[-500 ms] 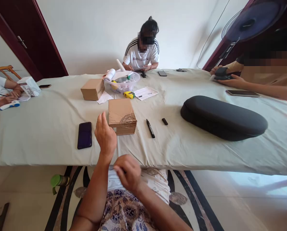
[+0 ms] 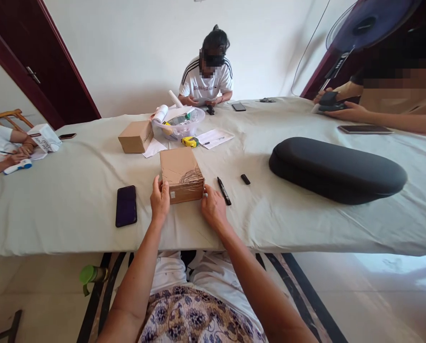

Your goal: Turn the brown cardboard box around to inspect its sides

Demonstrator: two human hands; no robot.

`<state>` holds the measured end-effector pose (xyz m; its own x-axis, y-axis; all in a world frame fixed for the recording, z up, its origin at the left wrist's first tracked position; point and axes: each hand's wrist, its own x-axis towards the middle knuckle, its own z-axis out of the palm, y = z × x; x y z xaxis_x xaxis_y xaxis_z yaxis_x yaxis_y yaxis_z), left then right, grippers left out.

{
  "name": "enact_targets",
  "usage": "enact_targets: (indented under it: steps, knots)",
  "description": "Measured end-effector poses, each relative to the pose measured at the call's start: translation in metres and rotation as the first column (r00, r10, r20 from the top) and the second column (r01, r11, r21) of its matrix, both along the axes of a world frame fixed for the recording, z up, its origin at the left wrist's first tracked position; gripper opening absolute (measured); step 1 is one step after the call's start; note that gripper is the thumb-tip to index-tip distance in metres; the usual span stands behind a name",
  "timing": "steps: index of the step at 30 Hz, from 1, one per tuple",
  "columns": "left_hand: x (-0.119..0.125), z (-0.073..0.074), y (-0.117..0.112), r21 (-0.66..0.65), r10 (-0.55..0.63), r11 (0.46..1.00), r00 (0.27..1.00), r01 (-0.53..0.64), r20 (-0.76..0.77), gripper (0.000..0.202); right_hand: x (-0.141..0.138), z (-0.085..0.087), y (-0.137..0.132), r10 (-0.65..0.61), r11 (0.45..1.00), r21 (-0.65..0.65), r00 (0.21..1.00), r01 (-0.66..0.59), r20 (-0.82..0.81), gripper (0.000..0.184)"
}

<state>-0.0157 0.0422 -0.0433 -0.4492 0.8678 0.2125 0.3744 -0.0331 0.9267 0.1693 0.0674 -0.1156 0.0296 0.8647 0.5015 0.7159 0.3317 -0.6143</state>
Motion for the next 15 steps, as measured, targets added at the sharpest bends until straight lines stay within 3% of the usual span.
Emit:
enact_targets:
  steps: [3, 6, 10, 12, 15]
  knots:
    - [-0.002, -0.008, 0.006, 0.106, -0.022, 0.994, 1.000, 0.022, 0.004, 0.048, -0.003, -0.006, -0.005, 0.030, 0.999, 0.017, 0.986, -0.027, -0.166, 0.045]
    - [0.001, -0.017, 0.013, 0.150, -0.060, 0.988, 0.979, 0.031, 0.192, 0.051, 0.001, -0.002, -0.008, 0.054, 0.997, 0.065, 0.914, -0.030, -0.402, 0.041]
    - [0.014, -0.037, 0.019, 0.133, -0.194, 0.980, 0.821, 0.145, 0.537, 0.064, 0.006, 0.008, -0.011, 0.072, 0.984, 0.175, 0.803, 0.041, -0.592, 0.036]
    - [0.019, -0.047, 0.019, 0.159, -0.252, 0.968, 0.775, 0.196, 0.580, 0.065, 0.007, 0.010, -0.011, 0.101, 0.975, 0.217, 0.774, 0.048, -0.624, 0.036]
    - [0.020, -0.056, 0.017, 0.159, -0.280, 0.960, 0.791, 0.230, 0.544, 0.064, 0.005, 0.008, -0.008, 0.146, 0.976, 0.217, 0.739, 0.000, -0.658, 0.042]
